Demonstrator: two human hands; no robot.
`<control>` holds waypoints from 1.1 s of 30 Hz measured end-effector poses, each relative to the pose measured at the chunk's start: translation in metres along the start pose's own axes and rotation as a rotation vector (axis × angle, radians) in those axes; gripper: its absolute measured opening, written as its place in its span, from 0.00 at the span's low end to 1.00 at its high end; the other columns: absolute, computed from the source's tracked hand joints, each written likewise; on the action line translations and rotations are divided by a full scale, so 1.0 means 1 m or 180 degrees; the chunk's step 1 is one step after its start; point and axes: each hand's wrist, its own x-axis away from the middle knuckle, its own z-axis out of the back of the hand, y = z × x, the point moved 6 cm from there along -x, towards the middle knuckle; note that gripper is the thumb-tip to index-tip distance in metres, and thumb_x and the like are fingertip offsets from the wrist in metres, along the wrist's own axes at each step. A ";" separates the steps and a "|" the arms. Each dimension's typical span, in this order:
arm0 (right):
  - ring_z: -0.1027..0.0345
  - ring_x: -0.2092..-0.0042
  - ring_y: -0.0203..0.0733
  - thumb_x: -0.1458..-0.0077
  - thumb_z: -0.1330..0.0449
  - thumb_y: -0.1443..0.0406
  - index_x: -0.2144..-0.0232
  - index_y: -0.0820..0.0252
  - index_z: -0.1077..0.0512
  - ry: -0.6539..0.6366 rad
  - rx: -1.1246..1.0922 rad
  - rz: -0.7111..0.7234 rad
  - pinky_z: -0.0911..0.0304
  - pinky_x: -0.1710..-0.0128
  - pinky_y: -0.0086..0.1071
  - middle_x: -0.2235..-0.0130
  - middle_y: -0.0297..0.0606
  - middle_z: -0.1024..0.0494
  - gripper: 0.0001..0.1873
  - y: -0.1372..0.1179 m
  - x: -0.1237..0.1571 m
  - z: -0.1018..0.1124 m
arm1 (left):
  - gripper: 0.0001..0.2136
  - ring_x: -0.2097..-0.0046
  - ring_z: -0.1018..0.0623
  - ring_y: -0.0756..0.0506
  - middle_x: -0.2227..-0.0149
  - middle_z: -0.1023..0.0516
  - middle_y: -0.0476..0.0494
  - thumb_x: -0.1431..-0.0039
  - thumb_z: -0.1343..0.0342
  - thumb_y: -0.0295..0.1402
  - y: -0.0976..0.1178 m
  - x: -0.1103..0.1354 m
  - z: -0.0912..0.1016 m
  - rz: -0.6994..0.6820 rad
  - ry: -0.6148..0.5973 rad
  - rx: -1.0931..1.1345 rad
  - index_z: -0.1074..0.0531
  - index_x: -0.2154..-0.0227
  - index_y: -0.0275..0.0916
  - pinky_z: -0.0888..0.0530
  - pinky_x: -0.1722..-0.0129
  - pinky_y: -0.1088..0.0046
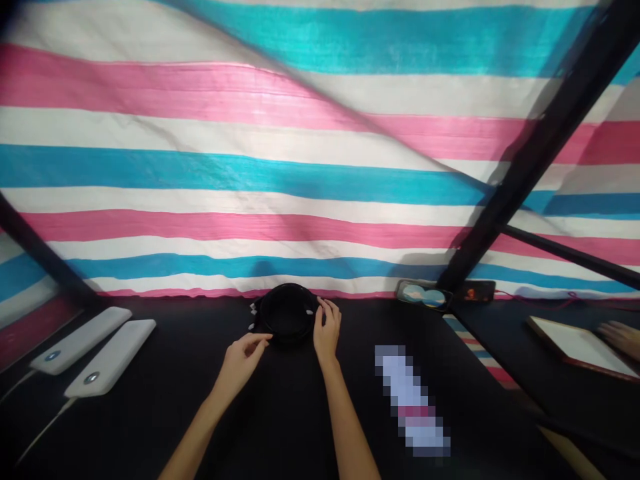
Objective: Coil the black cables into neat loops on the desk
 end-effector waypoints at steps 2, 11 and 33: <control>0.38 0.51 0.44 0.40 0.52 0.61 0.57 0.58 0.27 0.0106 -0.0049 0.0013 0.43 0.47 0.40 0.55 0.44 0.29 0.17 -0.006 0.000 0.005 | 0.12 0.71 0.27 0.49 0.66 0.23 0.45 0.45 0.50 0.37 0.008 0.004 -0.009 -0.0189 -0.0050 -0.0015 0.22 0.64 0.43 0.32 0.73 0.76; 0.36 0.57 0.42 0.42 0.52 0.65 0.63 0.56 0.26 0.0057 -0.0048 -0.0029 0.39 0.58 0.35 0.61 0.40 0.29 0.14 -0.019 0.023 0.023 | 0.12 0.73 0.29 0.50 0.71 0.28 0.48 0.42 0.54 0.38 -0.027 0.017 -0.017 -0.0341 -0.0014 -0.0558 0.25 0.66 0.42 0.33 0.74 0.76; 0.38 0.70 0.35 0.47 0.46 0.63 0.71 0.57 0.34 -0.0338 0.0629 -0.0080 0.43 0.70 0.27 0.72 0.31 0.36 0.05 -0.079 0.084 0.002 | 0.07 0.65 0.28 0.47 0.69 0.28 0.47 0.43 0.53 0.31 0.007 0.035 -0.017 -0.1133 0.0180 -0.0565 0.29 0.70 0.41 0.31 0.64 0.72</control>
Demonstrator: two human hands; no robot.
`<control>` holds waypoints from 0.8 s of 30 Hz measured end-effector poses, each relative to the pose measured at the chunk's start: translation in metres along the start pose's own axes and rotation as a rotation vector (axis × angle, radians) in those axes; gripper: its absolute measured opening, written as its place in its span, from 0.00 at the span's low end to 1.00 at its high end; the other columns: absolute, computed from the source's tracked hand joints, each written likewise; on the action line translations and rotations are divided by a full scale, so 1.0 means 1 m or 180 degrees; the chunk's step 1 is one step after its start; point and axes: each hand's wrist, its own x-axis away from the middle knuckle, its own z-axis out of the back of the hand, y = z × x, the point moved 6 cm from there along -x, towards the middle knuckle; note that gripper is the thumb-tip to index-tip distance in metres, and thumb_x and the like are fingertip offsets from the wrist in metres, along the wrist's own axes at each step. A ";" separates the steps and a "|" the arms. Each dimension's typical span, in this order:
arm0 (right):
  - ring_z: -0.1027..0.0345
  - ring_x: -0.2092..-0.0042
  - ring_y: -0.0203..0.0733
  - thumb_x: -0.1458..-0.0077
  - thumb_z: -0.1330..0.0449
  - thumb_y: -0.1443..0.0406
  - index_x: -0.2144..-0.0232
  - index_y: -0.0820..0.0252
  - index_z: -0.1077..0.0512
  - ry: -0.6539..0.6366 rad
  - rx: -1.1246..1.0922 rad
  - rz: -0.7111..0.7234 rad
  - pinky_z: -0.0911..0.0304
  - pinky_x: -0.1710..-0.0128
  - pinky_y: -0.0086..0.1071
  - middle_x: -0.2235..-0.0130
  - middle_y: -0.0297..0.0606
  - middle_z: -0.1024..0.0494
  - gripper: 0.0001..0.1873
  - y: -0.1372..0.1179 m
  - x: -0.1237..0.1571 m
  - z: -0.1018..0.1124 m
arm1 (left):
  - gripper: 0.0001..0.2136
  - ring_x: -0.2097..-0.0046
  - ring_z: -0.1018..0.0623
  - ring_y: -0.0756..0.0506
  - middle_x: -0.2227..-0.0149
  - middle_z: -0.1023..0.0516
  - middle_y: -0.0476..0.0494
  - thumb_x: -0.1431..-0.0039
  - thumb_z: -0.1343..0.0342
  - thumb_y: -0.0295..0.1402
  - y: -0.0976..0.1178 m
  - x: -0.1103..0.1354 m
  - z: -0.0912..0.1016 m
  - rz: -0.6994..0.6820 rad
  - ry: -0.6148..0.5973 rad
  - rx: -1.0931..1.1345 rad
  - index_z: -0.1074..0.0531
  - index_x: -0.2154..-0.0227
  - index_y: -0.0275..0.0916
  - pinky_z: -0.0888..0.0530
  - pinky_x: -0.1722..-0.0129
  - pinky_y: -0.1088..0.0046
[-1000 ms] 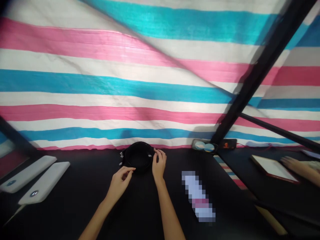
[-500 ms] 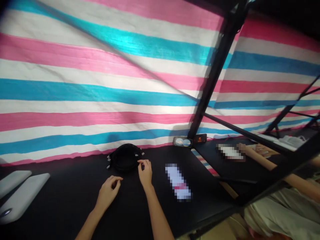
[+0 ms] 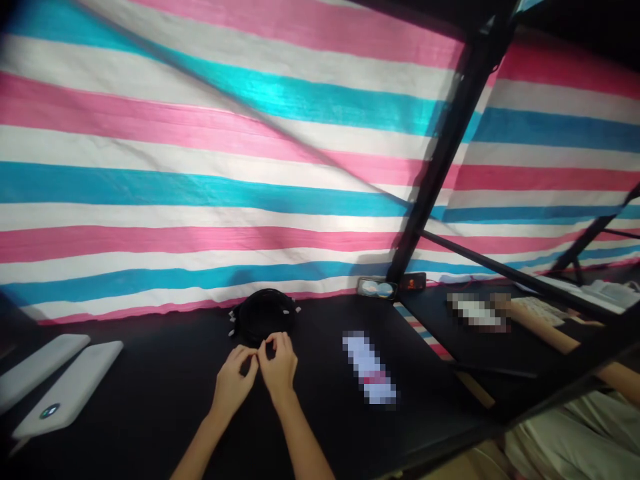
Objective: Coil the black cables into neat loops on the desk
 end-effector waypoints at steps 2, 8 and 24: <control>0.38 0.71 0.34 0.45 0.48 0.62 0.70 0.57 0.35 -0.0163 -0.0312 -0.0006 0.42 0.70 0.26 0.72 0.30 0.35 0.06 -0.011 0.009 -0.009 | 0.07 0.67 0.28 0.48 0.70 0.30 0.48 0.43 0.54 0.30 -0.001 -0.002 0.006 0.0157 0.0239 0.0109 0.33 0.74 0.40 0.32 0.66 0.73; 0.40 0.75 0.32 0.44 0.49 0.59 0.68 0.57 0.36 -0.0264 -0.0554 -0.0173 0.44 0.74 0.24 0.74 0.28 0.34 0.08 -0.011 0.009 -0.016 | 0.09 0.71 0.30 0.50 0.70 0.31 0.49 0.42 0.53 0.34 0.000 -0.006 0.008 0.0470 0.0240 0.0350 0.35 0.76 0.40 0.34 0.72 0.76; 0.49 0.82 0.27 0.51 0.43 0.54 0.73 0.57 0.35 0.0267 -0.0162 -0.0069 0.49 0.81 0.24 0.74 0.29 0.33 0.12 -0.024 0.015 -0.010 | 0.14 0.73 0.30 0.51 0.71 0.32 0.50 0.41 0.54 0.41 -0.014 -0.004 0.014 0.0541 0.0353 0.0251 0.34 0.77 0.40 0.35 0.74 0.77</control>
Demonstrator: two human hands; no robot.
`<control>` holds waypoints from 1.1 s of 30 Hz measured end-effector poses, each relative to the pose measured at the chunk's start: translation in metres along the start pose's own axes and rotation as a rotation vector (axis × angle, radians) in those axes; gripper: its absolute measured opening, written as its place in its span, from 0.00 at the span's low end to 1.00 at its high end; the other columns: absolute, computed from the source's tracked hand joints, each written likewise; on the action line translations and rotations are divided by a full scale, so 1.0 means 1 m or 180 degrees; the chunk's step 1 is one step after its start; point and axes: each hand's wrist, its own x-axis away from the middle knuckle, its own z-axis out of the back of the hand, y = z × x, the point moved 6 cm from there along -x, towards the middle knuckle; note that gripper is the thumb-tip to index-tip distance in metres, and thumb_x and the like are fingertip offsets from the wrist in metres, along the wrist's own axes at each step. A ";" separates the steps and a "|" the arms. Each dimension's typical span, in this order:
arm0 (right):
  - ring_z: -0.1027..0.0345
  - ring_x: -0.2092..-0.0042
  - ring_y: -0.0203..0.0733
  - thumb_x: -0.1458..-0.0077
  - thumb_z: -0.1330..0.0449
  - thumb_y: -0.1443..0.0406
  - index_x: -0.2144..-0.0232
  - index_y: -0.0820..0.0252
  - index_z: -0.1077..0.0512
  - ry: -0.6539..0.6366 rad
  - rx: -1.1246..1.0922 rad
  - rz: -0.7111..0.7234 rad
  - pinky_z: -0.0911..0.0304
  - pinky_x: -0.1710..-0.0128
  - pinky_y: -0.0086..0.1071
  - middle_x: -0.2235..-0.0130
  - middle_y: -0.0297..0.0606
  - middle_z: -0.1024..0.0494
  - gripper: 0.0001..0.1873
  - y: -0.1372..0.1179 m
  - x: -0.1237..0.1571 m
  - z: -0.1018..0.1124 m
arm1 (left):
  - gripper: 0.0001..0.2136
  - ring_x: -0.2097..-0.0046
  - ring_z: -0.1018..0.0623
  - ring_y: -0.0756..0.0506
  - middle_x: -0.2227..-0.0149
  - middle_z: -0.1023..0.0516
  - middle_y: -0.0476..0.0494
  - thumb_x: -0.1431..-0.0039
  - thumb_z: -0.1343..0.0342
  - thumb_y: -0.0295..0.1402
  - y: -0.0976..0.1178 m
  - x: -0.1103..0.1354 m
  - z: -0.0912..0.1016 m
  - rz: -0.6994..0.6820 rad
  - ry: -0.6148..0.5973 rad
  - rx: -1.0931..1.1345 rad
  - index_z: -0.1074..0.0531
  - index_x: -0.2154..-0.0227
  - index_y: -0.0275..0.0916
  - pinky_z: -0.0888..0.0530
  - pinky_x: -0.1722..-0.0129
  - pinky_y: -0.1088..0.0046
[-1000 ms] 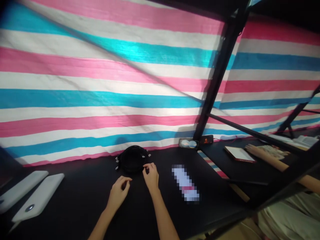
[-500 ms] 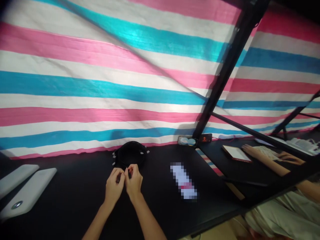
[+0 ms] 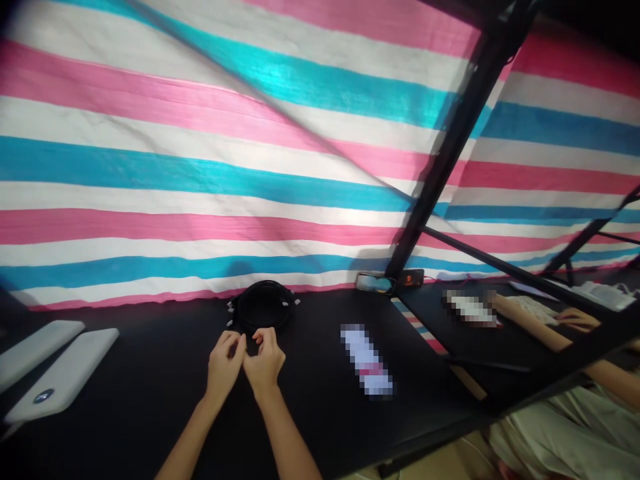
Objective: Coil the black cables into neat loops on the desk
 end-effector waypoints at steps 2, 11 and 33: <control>0.48 0.81 0.27 0.52 0.43 0.54 0.73 0.57 0.34 0.0076 0.0026 0.0033 0.49 0.80 0.24 0.73 0.29 0.33 0.12 -0.001 -0.001 0.002 | 0.15 0.72 0.29 0.51 0.70 0.31 0.49 0.39 0.56 0.42 -0.006 0.001 0.000 0.0014 -0.0041 0.0134 0.33 0.76 0.40 0.34 0.73 0.76; 0.41 0.79 0.28 0.53 0.42 0.59 0.72 0.58 0.32 0.0312 -0.0077 -0.0660 0.42 0.77 0.26 0.70 0.30 0.34 0.09 0.038 -0.004 0.025 | 0.18 0.72 0.29 0.49 0.71 0.28 0.47 0.42 0.56 0.45 -0.043 0.009 0.021 0.0603 0.0568 0.0676 0.28 0.74 0.38 0.32 0.70 0.74; 0.25 0.67 0.48 0.59 0.38 0.52 0.60 0.62 0.31 -0.0500 -0.1769 -0.1592 0.31 0.85 0.28 0.67 0.38 0.27 0.26 0.094 0.017 0.080 | 0.12 0.70 0.28 0.50 0.68 0.31 0.50 0.49 0.44 0.44 -0.008 0.063 0.025 -0.0096 -0.0214 -0.0520 0.28 0.78 0.41 0.31 0.71 0.75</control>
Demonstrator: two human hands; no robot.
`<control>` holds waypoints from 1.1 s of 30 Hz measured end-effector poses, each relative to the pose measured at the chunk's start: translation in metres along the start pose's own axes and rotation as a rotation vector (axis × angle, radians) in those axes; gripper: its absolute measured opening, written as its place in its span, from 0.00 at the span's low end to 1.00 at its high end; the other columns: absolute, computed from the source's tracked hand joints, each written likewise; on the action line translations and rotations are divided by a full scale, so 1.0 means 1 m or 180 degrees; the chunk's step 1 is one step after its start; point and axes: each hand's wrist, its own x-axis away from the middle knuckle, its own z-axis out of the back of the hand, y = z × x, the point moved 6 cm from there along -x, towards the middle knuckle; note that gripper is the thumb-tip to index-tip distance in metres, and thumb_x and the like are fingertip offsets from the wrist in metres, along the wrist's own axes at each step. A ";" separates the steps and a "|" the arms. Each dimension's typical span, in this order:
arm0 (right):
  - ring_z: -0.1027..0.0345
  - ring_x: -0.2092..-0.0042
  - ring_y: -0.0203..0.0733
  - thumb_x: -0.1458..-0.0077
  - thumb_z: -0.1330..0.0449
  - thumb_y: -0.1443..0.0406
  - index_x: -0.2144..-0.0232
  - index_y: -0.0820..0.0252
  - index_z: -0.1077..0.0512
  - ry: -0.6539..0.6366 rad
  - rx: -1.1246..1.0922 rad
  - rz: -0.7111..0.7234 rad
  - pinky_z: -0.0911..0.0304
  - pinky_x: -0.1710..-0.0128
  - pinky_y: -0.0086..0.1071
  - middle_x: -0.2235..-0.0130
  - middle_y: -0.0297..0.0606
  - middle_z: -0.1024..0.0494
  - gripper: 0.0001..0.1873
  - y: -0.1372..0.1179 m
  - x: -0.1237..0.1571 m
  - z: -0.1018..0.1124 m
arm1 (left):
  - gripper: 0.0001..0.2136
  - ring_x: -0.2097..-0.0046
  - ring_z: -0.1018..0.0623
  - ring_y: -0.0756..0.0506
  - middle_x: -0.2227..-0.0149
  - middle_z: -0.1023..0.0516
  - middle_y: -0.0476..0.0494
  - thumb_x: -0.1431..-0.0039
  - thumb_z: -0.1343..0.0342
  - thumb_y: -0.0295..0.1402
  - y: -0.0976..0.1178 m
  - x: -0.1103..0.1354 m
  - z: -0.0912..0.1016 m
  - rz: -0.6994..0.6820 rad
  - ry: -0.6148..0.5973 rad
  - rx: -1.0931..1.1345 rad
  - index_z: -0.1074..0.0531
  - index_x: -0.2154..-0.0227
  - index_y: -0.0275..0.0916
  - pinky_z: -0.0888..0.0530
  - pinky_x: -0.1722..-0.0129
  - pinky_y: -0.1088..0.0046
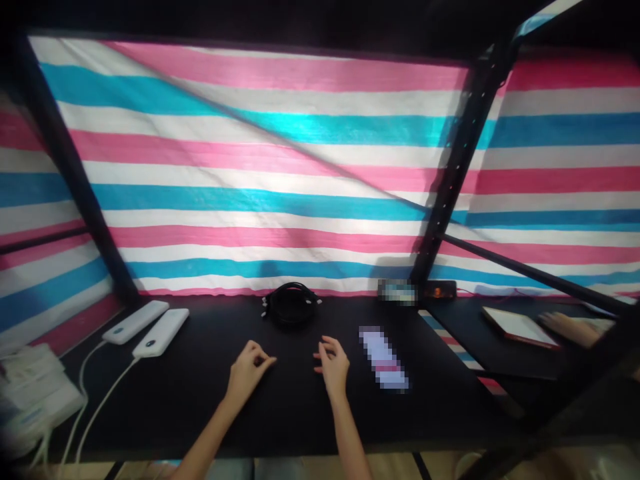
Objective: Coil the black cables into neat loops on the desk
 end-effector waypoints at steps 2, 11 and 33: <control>0.26 0.71 0.46 0.59 0.38 0.51 0.62 0.62 0.30 0.0001 0.0193 0.0044 0.34 0.88 0.27 0.68 0.37 0.27 0.25 0.002 -0.003 -0.002 | 0.10 0.66 0.26 0.49 0.67 0.30 0.49 0.44 0.48 0.39 0.010 0.000 -0.007 -0.0327 -0.0196 -0.0120 0.27 0.75 0.42 0.30 0.67 0.75; 0.27 0.74 0.44 0.59 0.39 0.51 0.63 0.60 0.30 0.0286 0.0283 0.0027 0.36 0.90 0.28 0.68 0.39 0.27 0.23 -0.003 0.002 -0.004 | 0.16 0.69 0.25 0.50 0.65 0.30 0.45 0.36 0.61 0.35 0.020 -0.001 -0.009 -0.0590 -0.0122 -0.0339 0.27 0.64 0.45 0.30 0.72 0.77; 0.30 0.80 0.39 0.61 0.37 0.55 0.64 0.62 0.32 0.0088 0.0512 0.0070 0.39 0.91 0.25 0.71 0.39 0.22 0.22 0.001 -0.008 -0.013 | 0.12 0.68 0.26 0.51 0.64 0.31 0.46 0.37 0.55 0.35 0.027 0.004 -0.017 -0.1044 -0.0147 -0.0725 0.30 0.70 0.39 0.30 0.70 0.78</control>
